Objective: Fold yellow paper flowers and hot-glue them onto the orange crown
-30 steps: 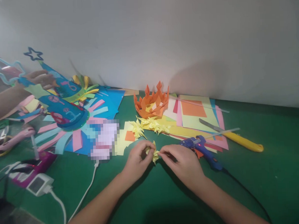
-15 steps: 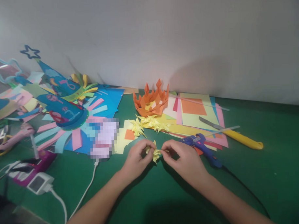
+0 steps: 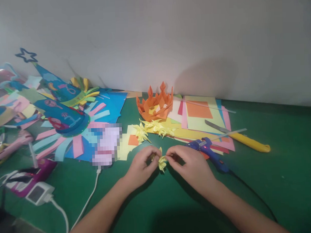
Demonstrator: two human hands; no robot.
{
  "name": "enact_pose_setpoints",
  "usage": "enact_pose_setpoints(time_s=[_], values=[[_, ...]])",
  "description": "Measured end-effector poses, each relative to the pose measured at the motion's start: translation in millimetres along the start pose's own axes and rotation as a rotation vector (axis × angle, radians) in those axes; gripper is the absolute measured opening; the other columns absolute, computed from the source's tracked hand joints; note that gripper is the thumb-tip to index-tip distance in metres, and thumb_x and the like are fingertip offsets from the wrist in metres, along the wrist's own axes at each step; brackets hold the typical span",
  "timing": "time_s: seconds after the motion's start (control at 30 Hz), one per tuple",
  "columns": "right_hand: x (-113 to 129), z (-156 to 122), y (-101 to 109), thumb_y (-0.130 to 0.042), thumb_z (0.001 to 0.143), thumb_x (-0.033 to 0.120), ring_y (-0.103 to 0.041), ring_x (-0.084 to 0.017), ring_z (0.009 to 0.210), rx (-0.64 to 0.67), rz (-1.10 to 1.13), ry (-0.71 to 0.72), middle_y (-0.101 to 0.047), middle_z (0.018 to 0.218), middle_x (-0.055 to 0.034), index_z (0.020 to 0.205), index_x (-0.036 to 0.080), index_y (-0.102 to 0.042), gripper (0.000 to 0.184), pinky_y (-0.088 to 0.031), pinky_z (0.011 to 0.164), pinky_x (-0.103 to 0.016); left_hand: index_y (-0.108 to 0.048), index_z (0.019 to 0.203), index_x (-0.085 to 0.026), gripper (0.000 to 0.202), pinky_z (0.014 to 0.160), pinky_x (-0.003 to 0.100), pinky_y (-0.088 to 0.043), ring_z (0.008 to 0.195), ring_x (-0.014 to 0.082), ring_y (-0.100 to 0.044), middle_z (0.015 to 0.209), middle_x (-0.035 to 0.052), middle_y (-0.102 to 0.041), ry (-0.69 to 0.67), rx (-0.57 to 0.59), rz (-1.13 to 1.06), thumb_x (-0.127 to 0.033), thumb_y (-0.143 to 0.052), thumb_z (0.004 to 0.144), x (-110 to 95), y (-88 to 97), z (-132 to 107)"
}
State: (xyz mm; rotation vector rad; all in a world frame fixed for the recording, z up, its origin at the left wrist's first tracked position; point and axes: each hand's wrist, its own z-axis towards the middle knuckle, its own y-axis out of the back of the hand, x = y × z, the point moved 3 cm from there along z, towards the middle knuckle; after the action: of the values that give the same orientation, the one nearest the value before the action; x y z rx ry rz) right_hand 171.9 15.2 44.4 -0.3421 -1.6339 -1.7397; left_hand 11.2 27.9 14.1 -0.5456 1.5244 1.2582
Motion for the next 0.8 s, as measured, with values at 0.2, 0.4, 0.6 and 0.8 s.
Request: enact_pose_setpoints(time_s=[0.2, 0.4, 0.6, 0.8], values=[[1.9, -1.8, -0.3, -0.051, 0.086, 0.021, -0.055, -0.013, 0.061, 0.000, -0.010, -0.012, -0.060, 0.067, 0.0024, 0.076, 0.022, -0.054, 0.011, -0.037, 0.057, -0.024, -0.044, 0.090, -0.021, 0.004, 0.069, 0.024, -0.040, 0.075, 0.0114, -0.049, 0.083, 0.0005, -0.048, 0.061, -0.039, -0.121, -0.024, -0.044, 0.088, 0.6, -1.2, -1.5], [0.6, -4.0, -1.8, -0.050, 0.087, 0.022, -0.055, -0.013, 0.061, 0.006, -0.010, -0.034, -0.059, 0.066, 0.0032, 0.075, 0.022, -0.052, 0.012, -0.036, 0.056, -0.023, -0.044, 0.090, -0.021, 0.007, 0.068, 0.025, -0.039, 0.075, 0.0114, -0.048, 0.082, 0.0000, -0.046, 0.096, -0.041, -0.196, -0.027, -0.046, 0.088, 1.2, -3.5, -1.6], [1.5, -3.5, -0.5, -0.050, 0.087, 0.021, -0.055, -0.013, 0.063, -0.010, -0.012, -0.017, -0.060, 0.068, 0.0031, 0.075, 0.021, -0.052, 0.012, -0.037, 0.058, -0.024, -0.043, 0.091, -0.022, 0.009, 0.061, 0.022, -0.036, 0.066, 0.0093, -0.043, 0.079, -0.0018, -0.042, 0.125, -0.025, -0.259, -0.030, -0.046, 0.088, 2.3, -4.3, -1.5], [2.3, -3.7, 0.6, -0.048, 0.086, 0.016, -0.057, -0.014, 0.064, -0.027, -0.029, 0.028, -0.062, 0.070, 0.0015, 0.075, 0.021, -0.053, 0.013, -0.038, 0.059, -0.024, -0.046, 0.097, -0.021, 0.016, 0.062, 0.022, -0.037, 0.068, 0.0102, -0.045, 0.079, -0.0007, -0.046, 0.150, 0.008, -0.322, -0.034, -0.048, 0.087, 1.9, -5.1, -2.4]])
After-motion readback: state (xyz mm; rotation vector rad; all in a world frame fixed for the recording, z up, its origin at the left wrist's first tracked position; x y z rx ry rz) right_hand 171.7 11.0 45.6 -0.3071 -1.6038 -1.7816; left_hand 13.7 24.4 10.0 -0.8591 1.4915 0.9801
